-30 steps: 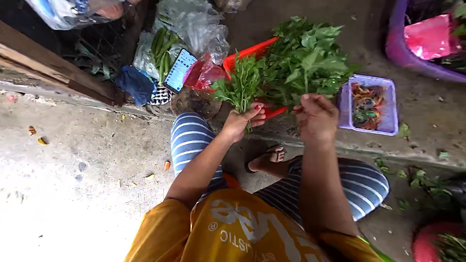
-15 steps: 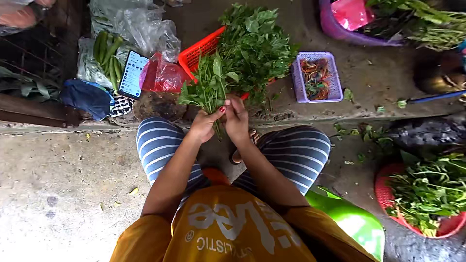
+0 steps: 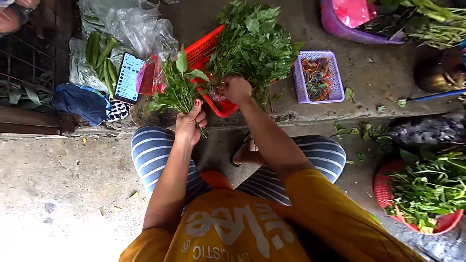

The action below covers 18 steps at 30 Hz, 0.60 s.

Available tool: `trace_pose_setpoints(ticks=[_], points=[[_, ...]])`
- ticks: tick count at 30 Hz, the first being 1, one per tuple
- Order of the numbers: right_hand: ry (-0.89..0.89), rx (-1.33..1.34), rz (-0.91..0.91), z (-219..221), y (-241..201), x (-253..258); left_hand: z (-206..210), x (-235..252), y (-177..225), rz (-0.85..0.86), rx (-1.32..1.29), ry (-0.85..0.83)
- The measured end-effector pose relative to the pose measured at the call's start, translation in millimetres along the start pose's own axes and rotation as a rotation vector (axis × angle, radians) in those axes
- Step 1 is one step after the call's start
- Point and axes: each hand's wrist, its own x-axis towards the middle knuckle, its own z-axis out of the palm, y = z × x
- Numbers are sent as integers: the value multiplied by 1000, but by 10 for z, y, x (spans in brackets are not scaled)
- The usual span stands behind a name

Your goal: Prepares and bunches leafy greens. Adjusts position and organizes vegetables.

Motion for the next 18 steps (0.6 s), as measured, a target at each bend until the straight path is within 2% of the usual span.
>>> trace_pose_setpoints(ticks=[2,4,8,12,15,18], points=[[-75,-152,-10,127,-50,185,20,31,24,8,-16,-3],[-96,-178,-65,111,-12,277,-14,74,48,59,-50,3],[-96,28,-84,-153,-31,178,-36,124,56,143,-71,43],[-224,272,-86,231,-92,-20,33,93,-23,86,-25,31],[-136,480,-77,386,-67,-162,92,12,-53,-2,15,49],[26,658,-77,169,-41,-513,106,-29,-44,-34,32,79]])
